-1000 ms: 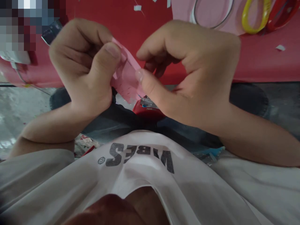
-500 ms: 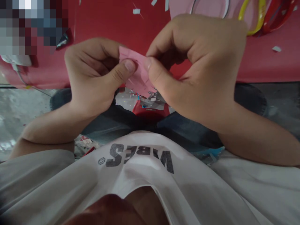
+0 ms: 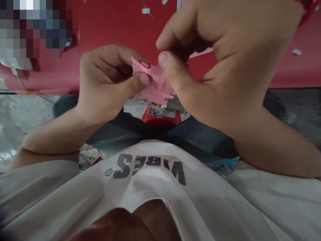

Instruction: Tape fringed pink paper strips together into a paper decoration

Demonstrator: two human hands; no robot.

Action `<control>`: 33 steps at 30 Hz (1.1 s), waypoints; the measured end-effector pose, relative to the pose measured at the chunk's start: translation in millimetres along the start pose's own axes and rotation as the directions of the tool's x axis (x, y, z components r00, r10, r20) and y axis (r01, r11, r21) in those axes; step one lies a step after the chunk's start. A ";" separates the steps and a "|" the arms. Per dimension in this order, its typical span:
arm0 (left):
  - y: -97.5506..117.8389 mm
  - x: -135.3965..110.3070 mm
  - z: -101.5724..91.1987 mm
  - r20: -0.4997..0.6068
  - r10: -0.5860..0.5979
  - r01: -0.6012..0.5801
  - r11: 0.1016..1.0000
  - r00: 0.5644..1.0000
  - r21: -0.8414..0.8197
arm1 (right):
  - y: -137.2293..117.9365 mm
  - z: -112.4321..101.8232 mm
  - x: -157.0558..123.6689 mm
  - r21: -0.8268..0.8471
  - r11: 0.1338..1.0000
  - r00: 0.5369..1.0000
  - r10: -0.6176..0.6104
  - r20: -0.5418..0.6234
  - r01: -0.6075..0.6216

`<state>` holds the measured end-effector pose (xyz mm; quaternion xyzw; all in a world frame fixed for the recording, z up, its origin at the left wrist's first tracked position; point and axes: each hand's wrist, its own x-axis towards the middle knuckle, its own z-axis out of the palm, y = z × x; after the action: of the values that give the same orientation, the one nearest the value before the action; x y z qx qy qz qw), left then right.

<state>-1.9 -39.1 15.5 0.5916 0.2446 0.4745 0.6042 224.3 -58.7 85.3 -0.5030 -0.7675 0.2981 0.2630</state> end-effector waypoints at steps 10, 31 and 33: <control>-1.8 3.3 -0.5 -0.020 -0.073 0.074 0.996 0.997 0.058 | 3.5 2.7 1.6 -0.015 0.994 0.994 -0.109 0.009 0.109; 2.6 1.5 5.8 -0.007 -0.070 0.070 0.997 0.997 -0.019 | 1.9 4.6 5.0 -0.334 0.937 0.991 -0.065 0.118 0.101; 6.0 0.7 8.2 -0.007 -0.112 0.112 0.994 0.994 -0.016 | 4.3 3.8 3.1 -0.341 0.932 0.989 -0.093 0.114 0.127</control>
<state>3.7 -43.3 22.9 0.5703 0.2760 0.4441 0.6335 223.2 -55.3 80.0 -0.4829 -0.8466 0.1666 0.1494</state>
